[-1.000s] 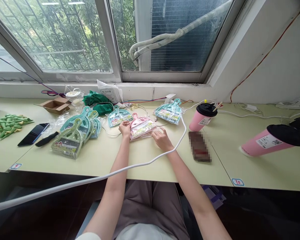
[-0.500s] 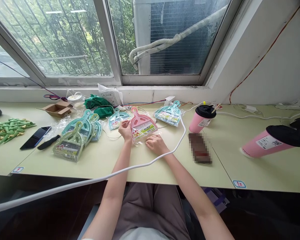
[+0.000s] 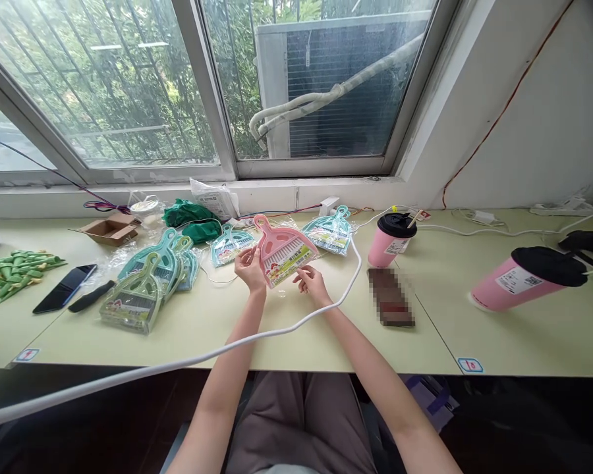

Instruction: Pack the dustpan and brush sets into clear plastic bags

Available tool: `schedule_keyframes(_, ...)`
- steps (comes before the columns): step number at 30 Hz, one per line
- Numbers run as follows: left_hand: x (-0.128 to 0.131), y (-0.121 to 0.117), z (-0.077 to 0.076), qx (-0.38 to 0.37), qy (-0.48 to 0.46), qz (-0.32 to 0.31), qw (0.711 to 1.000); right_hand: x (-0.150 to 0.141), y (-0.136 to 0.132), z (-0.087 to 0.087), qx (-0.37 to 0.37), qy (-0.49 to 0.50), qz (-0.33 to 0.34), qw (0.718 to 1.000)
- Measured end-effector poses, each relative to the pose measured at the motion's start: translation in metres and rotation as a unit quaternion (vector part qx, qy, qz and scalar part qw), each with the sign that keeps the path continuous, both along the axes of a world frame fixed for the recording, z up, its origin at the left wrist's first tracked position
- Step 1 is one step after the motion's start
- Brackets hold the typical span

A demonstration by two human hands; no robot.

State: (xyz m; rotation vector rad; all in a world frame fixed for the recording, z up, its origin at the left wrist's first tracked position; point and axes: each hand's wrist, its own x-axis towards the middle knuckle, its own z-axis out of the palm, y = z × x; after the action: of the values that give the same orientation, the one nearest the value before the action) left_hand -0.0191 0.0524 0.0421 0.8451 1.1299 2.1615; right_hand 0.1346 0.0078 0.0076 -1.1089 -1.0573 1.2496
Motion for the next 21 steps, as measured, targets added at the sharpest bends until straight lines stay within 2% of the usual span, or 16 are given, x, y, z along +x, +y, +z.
schedule_keyframes(3, 0.005, -0.001, -0.004, -0.007, 0.005, 0.002, 1.000, 0.002, -0.002, 0.005, 0.001, 0.052, 0.024, 0.998)
schedule_keyframes(7, 0.006, 0.000, -0.007, -0.007, -0.005, 0.013, 1.000, 0.002, -0.005, 0.010, -0.004, 0.066, 0.039, 0.997)
schedule_keyframes(13, 0.010, -0.003, -0.006, -0.024, 0.008, -0.003, 1.000, 0.000, -0.003, 0.008, -0.003, 0.066, 0.016, 0.998)
schedule_keyframes(18, 0.017, -0.008, -0.004, -0.014, 0.031, -0.076, 0.997, 0.007, 0.000, 0.003, -0.007, 0.094, -0.052, 0.994)
schedule_keyframes(21, 0.012, -0.001, -0.006, -0.046, -0.029, -0.147, 0.988, 0.013, 0.002, 0.003, -0.002, 0.097, -0.079, 0.992)
